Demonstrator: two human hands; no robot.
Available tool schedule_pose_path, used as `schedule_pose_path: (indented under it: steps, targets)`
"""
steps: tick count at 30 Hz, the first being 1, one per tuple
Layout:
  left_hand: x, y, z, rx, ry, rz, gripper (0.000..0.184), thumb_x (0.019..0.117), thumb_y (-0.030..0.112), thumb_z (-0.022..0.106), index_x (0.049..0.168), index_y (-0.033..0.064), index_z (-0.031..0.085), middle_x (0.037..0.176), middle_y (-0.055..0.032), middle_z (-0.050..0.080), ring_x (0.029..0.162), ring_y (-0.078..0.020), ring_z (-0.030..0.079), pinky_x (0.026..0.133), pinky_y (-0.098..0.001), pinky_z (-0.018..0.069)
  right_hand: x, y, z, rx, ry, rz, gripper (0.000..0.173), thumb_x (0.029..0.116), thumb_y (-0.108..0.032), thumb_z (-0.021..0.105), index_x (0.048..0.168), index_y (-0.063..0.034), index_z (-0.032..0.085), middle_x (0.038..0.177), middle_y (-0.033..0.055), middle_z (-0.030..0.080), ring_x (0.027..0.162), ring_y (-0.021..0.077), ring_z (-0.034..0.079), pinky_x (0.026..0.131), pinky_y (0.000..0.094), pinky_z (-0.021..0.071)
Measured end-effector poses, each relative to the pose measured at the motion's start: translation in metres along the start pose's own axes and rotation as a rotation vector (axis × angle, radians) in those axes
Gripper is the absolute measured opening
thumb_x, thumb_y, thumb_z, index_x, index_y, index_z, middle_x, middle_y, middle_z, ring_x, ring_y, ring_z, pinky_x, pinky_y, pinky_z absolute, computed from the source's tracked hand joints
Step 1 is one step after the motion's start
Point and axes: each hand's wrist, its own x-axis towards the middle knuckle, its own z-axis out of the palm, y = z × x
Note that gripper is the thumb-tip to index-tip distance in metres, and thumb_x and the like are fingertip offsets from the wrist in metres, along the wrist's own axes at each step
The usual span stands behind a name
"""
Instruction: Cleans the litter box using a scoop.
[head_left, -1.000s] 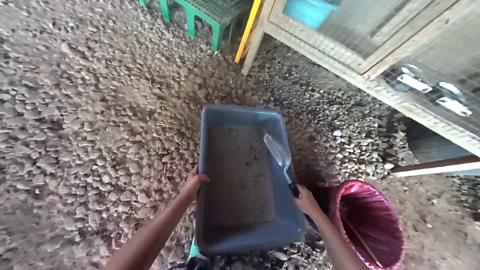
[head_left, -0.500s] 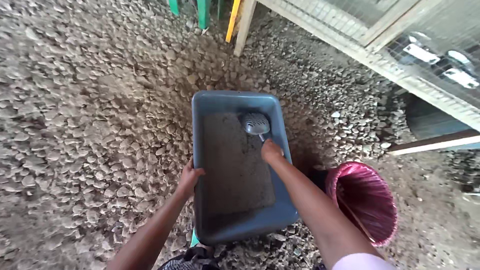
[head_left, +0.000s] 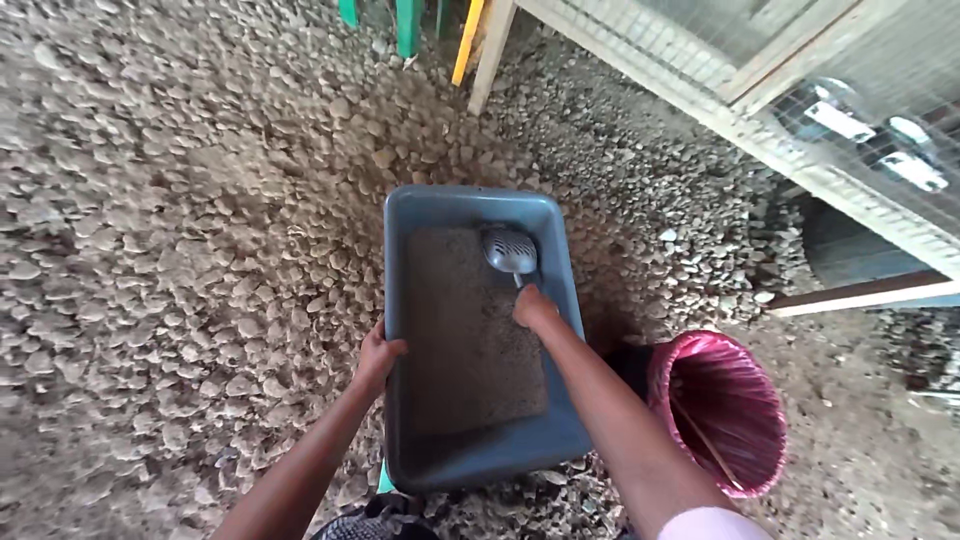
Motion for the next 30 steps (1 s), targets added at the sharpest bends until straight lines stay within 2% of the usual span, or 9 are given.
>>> schedule_pose_path:
  steps: [3, 6, 8, 13, 18, 21, 23, 26, 30]
  targets:
    - [0.000, 0.001, 0.003, -0.020, 0.014, -0.012, 0.064, 0.0763, -0.015, 0.058, 0.139, -0.0028, 0.050, 0.117, -0.0153, 0.065, 0.093, -0.0140, 0.067, 0.079, -0.0319, 0.0571, -0.036, 0.036, 0.027, 0.000, -0.034, 0.002, 0.060, 0.0948, -0.010, 0.065, 0.148, 0.0053, 0.040, 0.133, 0.0300, 0.060, 0.121, 0.0446, 0.063, 0.099, 0.0609, 0.0518]
    - [-0.001, 0.004, 0.001, 0.014, -0.007, -0.016, 0.065, 0.0767, -0.013, 0.058, 0.140, -0.0021, 0.049, 0.117, -0.0158, 0.065, 0.094, -0.0157, 0.066, 0.080, -0.0343, 0.0563, -0.073, 0.048, 0.049, -0.075, -0.153, 0.106, 0.061, 0.1011, -0.010, 0.056, 0.154, 0.0022, 0.030, 0.138, 0.0267, 0.059, 0.125, 0.0394, 0.062, 0.103, 0.0538, 0.0509]
    - [-0.001, 0.002, -0.002, 0.041, -0.030, -0.007, 0.065, 0.0760, -0.012, 0.059, 0.139, -0.0023, 0.050, 0.116, -0.0150, 0.066, 0.094, -0.0154, 0.067, 0.080, -0.0345, 0.0568, -0.067, 0.036, 0.041, -0.070, -0.158, 0.090, 0.058, 0.1028, -0.010, 0.053, 0.154, 0.0026, 0.028, 0.140, 0.0260, 0.058, 0.127, 0.0378, 0.062, 0.103, 0.0523, 0.0505]
    - [0.002, 0.005, -0.002, 0.065, -0.013, 0.012, 0.066, 0.0766, -0.012, 0.062, 0.140, -0.0017, 0.050, 0.119, -0.0171, 0.065, 0.097, -0.0181, 0.066, 0.083, -0.0370, 0.0562, -0.008, -0.003, 0.001, -0.075, 0.018, -0.009, 0.060, 0.0977, -0.008, 0.060, 0.150, 0.0065, 0.035, 0.144, 0.0269, 0.053, 0.130, 0.0382, 0.059, 0.104, 0.0548, 0.0492]
    - [-0.002, 0.006, 0.002, 0.018, -0.001, 0.015, 0.068, 0.0790, -0.016, 0.059, 0.144, -0.0029, 0.046, 0.126, -0.0201, 0.062, 0.102, -0.0197, 0.066, 0.086, -0.0368, 0.0557, -0.045, 0.011, 0.011, -0.111, -0.050, -0.023, 0.059, 0.0990, -0.011, 0.059, 0.150, 0.0050, 0.035, 0.141, 0.0263, 0.056, 0.128, 0.0391, 0.060, 0.103, 0.0546, 0.0497]
    - [-0.011, 0.012, 0.006, 0.046, 0.006, 0.015, 0.068, 0.0790, -0.017, 0.059, 0.144, -0.0040, 0.046, 0.125, -0.0207, 0.062, 0.102, -0.0199, 0.065, 0.087, -0.0370, 0.0545, -0.066, 0.014, 0.011, -0.162, -0.068, -0.048, 0.052, 0.1025, -0.008, 0.051, 0.151, 0.0030, 0.035, 0.139, 0.0262, 0.058, 0.128, 0.0395, 0.061, 0.103, 0.0548, 0.0496]
    - [-0.017, 0.011, 0.010, 0.053, 0.008, 0.037, 0.070, 0.0759, -0.015, 0.061, 0.144, -0.0035, 0.047, 0.123, -0.0196, 0.064, 0.101, -0.0185, 0.066, 0.086, -0.0361, 0.0558, -0.056, 0.005, 0.004, -0.168, -0.004, -0.034, 0.053, 0.1020, -0.007, 0.051, 0.151, 0.0038, 0.034, 0.139, 0.0265, 0.058, 0.128, 0.0395, 0.060, 0.104, 0.0542, 0.0492]
    - [-0.031, 0.021, 0.017, 0.050, -0.007, 0.053, 0.073, 0.0769, -0.014, 0.063, 0.147, -0.0026, 0.045, 0.125, -0.0197, 0.064, 0.102, -0.0192, 0.067, 0.087, -0.0370, 0.0562, -0.028, -0.010, -0.011, -0.192, 0.081, 0.001, 0.054, 0.1023, -0.007, 0.052, 0.151, 0.0049, 0.034, 0.140, 0.0260, 0.057, 0.129, 0.0385, 0.059, 0.103, 0.0538, 0.0495]
    - [-0.042, 0.021, 0.019, 0.044, 0.002, 0.059, 0.073, 0.0754, -0.015, 0.062, 0.146, -0.0026, 0.047, 0.123, -0.0178, 0.066, 0.099, -0.0157, 0.068, 0.084, -0.0334, 0.0564, -0.027, -0.006, 0.004, -0.109, -0.005, 0.023, 0.055, 0.1002, -0.011, 0.057, 0.149, 0.0048, 0.036, 0.141, 0.0244, 0.057, 0.128, 0.0353, 0.061, 0.102, 0.0514, 0.0503]
